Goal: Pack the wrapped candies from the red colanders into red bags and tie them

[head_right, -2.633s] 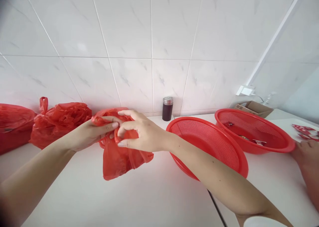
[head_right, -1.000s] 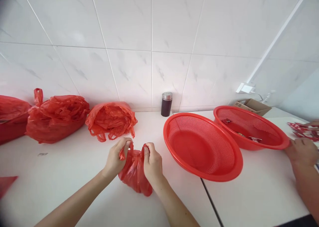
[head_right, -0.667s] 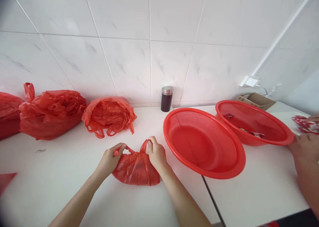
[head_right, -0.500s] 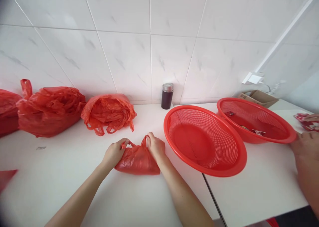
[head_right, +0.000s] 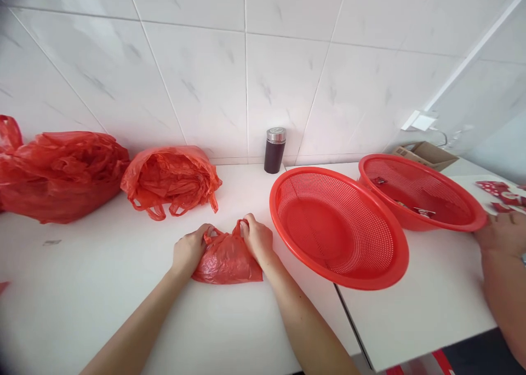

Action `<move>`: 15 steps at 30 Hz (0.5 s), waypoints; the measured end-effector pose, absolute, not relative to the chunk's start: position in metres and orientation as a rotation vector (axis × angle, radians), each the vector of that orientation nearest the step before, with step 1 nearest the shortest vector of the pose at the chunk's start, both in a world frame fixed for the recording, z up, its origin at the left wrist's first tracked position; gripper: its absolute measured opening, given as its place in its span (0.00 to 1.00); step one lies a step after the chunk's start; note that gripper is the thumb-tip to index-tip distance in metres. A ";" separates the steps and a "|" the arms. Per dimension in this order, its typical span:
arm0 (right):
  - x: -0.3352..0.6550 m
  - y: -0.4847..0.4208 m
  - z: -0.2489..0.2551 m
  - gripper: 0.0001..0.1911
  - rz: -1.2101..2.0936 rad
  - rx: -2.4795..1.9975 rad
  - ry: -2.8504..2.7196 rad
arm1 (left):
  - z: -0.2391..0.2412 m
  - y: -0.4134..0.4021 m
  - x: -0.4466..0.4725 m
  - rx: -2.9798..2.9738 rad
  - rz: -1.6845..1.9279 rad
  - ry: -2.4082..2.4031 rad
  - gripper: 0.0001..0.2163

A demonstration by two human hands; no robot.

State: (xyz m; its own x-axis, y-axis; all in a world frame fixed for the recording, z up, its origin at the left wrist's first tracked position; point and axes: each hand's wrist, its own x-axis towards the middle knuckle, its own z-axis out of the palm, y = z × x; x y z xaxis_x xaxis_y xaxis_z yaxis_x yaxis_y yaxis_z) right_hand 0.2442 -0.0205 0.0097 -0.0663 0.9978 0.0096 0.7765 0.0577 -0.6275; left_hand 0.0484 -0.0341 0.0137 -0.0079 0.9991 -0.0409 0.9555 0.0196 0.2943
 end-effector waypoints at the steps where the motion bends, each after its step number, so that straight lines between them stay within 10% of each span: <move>1: 0.245 -0.021 0.012 0.14 0.705 -1.760 -1.889 | 0.013 -0.034 0.048 2.028 0.268 2.061 0.14; 8: 0.236 -0.038 0.023 0.33 0.732 -1.671 -2.012 | 0.012 -0.036 0.048 2.012 0.282 2.086 0.14; 15: 0.236 -0.033 0.010 0.31 0.539 -1.760 -2.073 | 0.012 -0.034 0.049 2.000 0.297 2.110 0.15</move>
